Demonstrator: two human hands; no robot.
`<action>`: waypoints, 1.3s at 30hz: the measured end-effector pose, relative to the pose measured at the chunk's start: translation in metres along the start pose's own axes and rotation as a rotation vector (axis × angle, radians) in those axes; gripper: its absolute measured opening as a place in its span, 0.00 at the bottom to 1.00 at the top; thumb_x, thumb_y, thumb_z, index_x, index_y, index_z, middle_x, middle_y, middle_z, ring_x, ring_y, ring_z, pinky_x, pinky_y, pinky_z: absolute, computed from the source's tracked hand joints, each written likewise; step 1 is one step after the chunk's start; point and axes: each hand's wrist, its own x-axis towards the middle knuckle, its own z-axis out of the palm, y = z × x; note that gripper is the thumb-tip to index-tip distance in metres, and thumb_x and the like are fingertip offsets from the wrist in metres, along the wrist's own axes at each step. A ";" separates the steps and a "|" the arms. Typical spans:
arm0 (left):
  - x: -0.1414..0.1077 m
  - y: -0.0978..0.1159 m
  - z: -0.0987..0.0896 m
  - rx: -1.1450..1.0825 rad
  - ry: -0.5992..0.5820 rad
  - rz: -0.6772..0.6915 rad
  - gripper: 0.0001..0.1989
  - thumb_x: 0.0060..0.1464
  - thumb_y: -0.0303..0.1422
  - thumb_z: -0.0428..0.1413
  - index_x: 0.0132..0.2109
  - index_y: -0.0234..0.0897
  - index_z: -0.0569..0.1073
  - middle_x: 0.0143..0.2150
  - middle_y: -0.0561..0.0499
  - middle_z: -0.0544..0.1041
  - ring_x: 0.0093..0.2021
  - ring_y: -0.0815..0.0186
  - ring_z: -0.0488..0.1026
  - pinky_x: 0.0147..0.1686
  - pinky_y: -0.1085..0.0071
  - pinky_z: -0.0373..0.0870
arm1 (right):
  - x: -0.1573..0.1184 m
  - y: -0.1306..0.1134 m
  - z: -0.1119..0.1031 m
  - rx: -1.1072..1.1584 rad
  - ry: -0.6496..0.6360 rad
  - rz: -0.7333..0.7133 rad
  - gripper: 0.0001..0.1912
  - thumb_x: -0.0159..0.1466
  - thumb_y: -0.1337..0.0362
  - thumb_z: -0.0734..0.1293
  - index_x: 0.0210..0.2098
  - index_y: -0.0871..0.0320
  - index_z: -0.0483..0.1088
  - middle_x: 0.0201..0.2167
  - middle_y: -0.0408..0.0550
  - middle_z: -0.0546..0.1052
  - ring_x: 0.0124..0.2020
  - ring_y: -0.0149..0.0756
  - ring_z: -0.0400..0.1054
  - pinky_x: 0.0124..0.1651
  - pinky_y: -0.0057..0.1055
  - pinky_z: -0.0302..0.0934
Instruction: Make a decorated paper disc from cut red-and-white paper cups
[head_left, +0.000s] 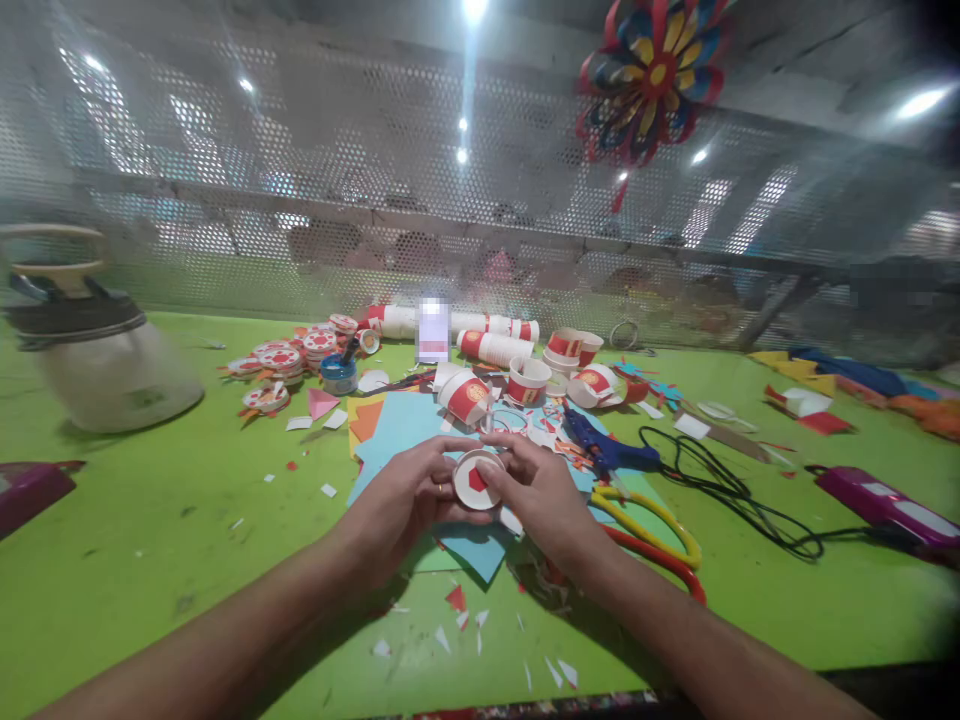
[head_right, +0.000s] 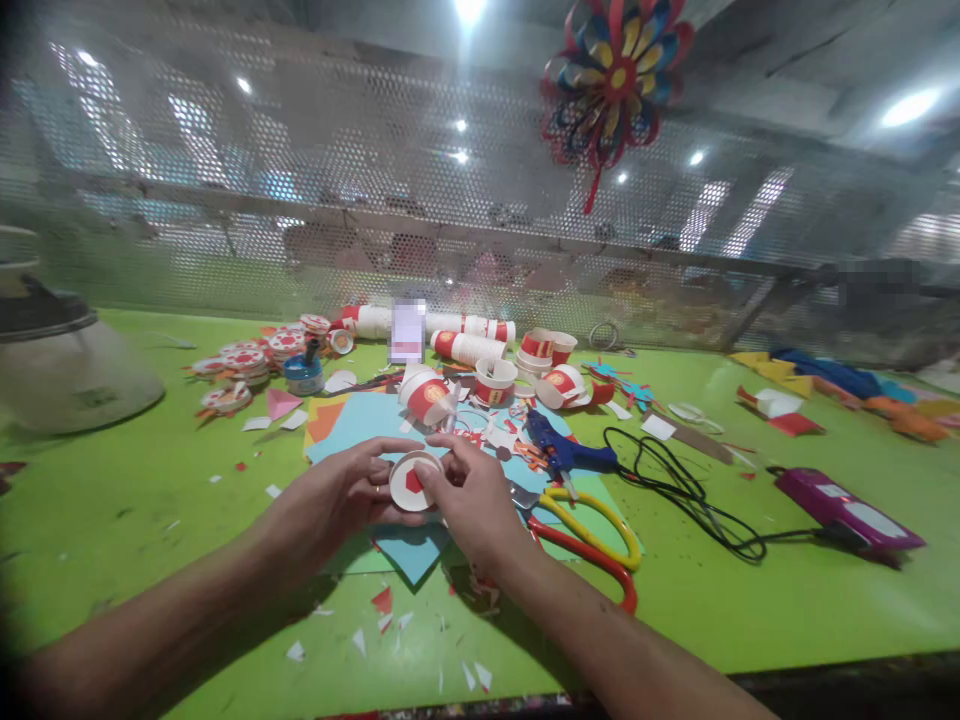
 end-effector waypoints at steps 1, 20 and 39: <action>0.000 0.000 0.000 0.010 0.001 -0.002 0.14 0.56 0.30 0.52 0.49 0.30 0.73 0.34 0.43 0.78 0.35 0.60 0.75 0.40 0.59 0.75 | 0.000 0.000 0.000 0.006 0.003 0.010 0.20 0.58 0.57 0.67 0.47 0.60 0.68 0.26 0.42 0.73 0.26 0.33 0.65 0.30 0.30 0.60; -0.001 -0.003 0.001 0.062 -0.041 -0.005 0.14 0.54 0.29 0.53 0.47 0.31 0.73 0.42 0.40 0.78 0.38 0.57 0.76 0.40 0.57 0.75 | 0.001 0.006 0.006 -0.040 0.054 -0.007 0.18 0.57 0.59 0.67 0.44 0.62 0.71 0.29 0.48 0.76 0.28 0.37 0.68 0.31 0.33 0.62; -0.001 0.006 0.000 0.049 -0.021 0.025 0.10 0.51 0.26 0.53 0.42 0.29 0.74 0.34 0.43 0.78 0.33 0.61 0.77 0.37 0.64 0.76 | -0.001 0.005 0.002 -0.056 0.085 -0.133 0.17 0.65 0.52 0.59 0.35 0.60 0.71 0.24 0.43 0.71 0.26 0.34 0.64 0.29 0.29 0.58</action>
